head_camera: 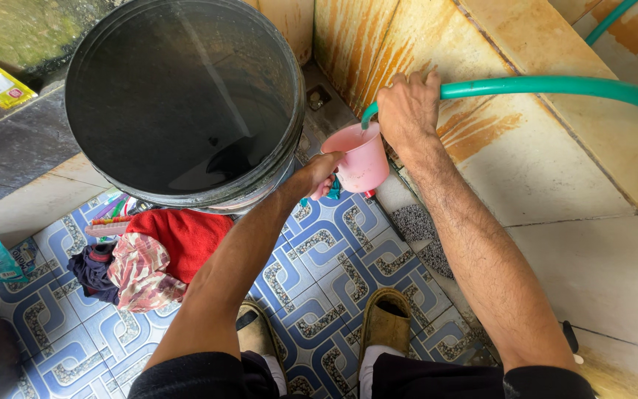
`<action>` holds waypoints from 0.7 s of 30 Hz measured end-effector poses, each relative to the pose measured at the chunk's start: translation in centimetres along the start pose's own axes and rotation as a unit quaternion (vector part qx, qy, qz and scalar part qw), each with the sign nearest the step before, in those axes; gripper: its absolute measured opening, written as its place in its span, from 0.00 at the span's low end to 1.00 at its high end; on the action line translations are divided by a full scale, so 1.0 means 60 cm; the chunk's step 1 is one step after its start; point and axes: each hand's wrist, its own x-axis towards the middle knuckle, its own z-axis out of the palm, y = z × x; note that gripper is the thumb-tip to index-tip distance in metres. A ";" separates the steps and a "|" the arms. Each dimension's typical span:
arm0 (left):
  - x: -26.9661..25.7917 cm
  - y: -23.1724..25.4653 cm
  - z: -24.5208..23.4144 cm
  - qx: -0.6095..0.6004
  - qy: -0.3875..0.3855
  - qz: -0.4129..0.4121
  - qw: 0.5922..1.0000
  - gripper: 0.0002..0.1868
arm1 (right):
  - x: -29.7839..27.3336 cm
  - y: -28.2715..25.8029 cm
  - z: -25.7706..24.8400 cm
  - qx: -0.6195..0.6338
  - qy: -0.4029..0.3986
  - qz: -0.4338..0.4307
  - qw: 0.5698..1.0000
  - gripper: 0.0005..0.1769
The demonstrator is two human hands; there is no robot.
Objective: The person uses a green hose with a spray nozzle to rinse a tiled floor area, focusing on the corners and edges where rust-colored stains are visible. They then fill a pink plastic pitcher with water from the hose and place it on the floor next to a large black container.
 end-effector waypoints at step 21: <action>0.056 -0.063 -0.019 -0.254 -0.159 0.083 0.950 0.20 | 0.005 0.001 -0.046 0.103 0.102 -0.006 0.989 0.09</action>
